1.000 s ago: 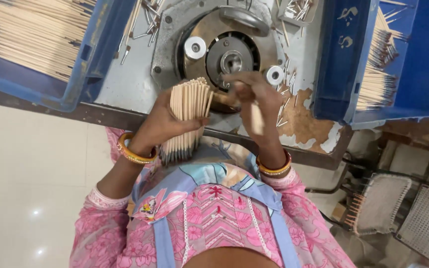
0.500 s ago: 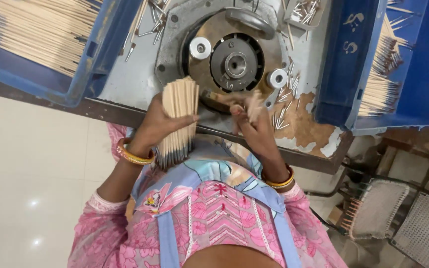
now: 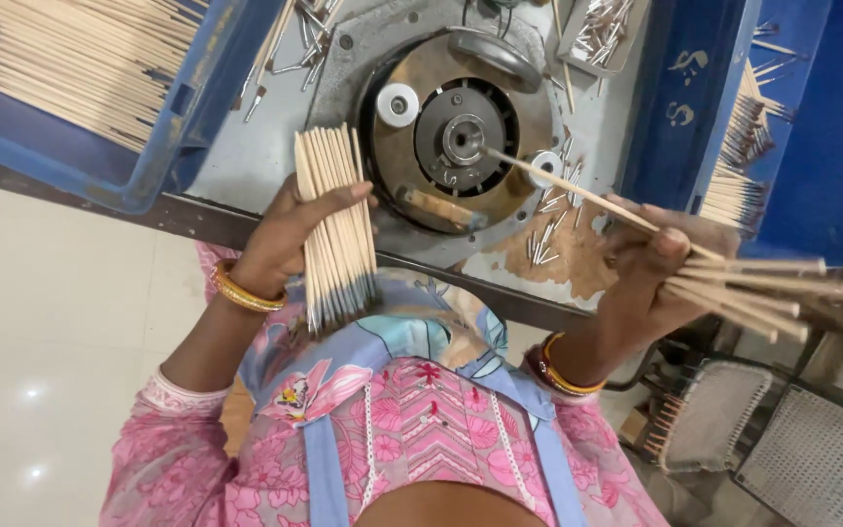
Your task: The person holds a bundle of wooden sticks in their left hand and repeatedly inserts them into a rotating grinding machine to sharpen the tips. They then transfer the sharpened sticks into a blue plastic bin on the right.
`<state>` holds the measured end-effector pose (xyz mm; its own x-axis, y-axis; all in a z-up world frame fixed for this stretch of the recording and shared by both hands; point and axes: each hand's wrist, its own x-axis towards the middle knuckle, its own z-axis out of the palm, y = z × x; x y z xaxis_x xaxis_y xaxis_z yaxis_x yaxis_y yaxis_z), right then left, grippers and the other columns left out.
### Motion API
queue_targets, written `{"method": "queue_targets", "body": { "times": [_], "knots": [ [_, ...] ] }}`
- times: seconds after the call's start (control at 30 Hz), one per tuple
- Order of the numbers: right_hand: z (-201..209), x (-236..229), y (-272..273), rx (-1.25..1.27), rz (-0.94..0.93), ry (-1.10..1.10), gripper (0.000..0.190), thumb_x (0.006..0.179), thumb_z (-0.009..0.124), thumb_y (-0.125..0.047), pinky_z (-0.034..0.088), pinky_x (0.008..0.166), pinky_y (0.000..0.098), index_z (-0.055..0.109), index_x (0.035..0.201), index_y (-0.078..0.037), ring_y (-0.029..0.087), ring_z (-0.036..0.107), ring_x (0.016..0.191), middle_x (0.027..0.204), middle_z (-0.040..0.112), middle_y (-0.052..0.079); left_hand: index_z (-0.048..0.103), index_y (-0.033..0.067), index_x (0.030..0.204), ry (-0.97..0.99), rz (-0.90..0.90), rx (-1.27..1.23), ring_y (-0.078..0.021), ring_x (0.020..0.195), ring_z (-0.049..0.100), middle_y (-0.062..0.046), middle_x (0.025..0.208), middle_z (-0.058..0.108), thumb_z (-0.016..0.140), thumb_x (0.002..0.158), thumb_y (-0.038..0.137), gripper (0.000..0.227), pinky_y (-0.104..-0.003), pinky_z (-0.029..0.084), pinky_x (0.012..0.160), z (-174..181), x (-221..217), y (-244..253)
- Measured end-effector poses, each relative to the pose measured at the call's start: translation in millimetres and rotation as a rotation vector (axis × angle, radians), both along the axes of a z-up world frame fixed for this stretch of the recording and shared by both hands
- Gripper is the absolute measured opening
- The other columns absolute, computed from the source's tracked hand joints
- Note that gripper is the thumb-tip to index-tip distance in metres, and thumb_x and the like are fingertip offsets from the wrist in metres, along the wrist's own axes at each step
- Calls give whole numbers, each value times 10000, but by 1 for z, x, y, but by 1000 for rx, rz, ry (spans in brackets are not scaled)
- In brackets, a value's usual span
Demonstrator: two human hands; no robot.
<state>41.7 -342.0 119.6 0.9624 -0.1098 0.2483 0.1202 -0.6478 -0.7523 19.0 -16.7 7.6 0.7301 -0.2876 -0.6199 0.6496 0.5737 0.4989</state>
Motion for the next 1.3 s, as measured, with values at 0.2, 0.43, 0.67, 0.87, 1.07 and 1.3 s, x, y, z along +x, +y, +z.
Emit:
{"method": "queue_targets", "body": {
  "times": [0.2,0.43,0.67,0.87,1.07,1.3],
  "knots": [
    [-90,37,28,-510,261,184,357,958,697,10,504,670,486,612,1305,6,426,673,771,851,659,245,622,17,1170,-50,54,14,-229,784,760,-114,973,729,760,878,96,333,-369,648,662,-23,-17,1],
    [-101,40,40,-504,372,39,425,892,681,20,504,705,502,575,1303,3,449,660,838,951,673,260,590,69,1159,-83,18,23,-245,832,783,-113,979,743,775,801,43,403,-385,662,694,-19,-23,7],
    [-7,4,88,123,254,320,278,932,567,-5,442,790,518,651,1191,55,495,561,918,1036,615,291,653,0,1171,-734,-217,641,-212,971,730,-84,1053,753,875,804,128,448,-329,590,848,44,-3,-11],
    [-41,27,44,-317,597,164,279,870,627,39,546,764,441,615,1144,-12,407,689,890,1028,695,223,640,-10,1160,-644,-162,458,-213,875,741,-96,996,755,873,778,157,477,-348,614,779,25,17,-8],
    [-76,44,40,-477,316,120,303,896,650,33,519,637,478,614,1197,40,422,664,730,854,662,242,636,-14,1144,-99,12,49,-234,778,743,-118,933,731,812,849,112,365,-381,642,644,-11,-7,1],
    [-87,39,51,-384,437,-18,287,908,688,9,507,774,468,599,1180,-9,469,646,922,1026,668,256,648,-4,1129,-187,-31,225,-187,850,740,-107,976,729,846,801,78,392,-357,637,715,-34,-29,4]
  ]
}}
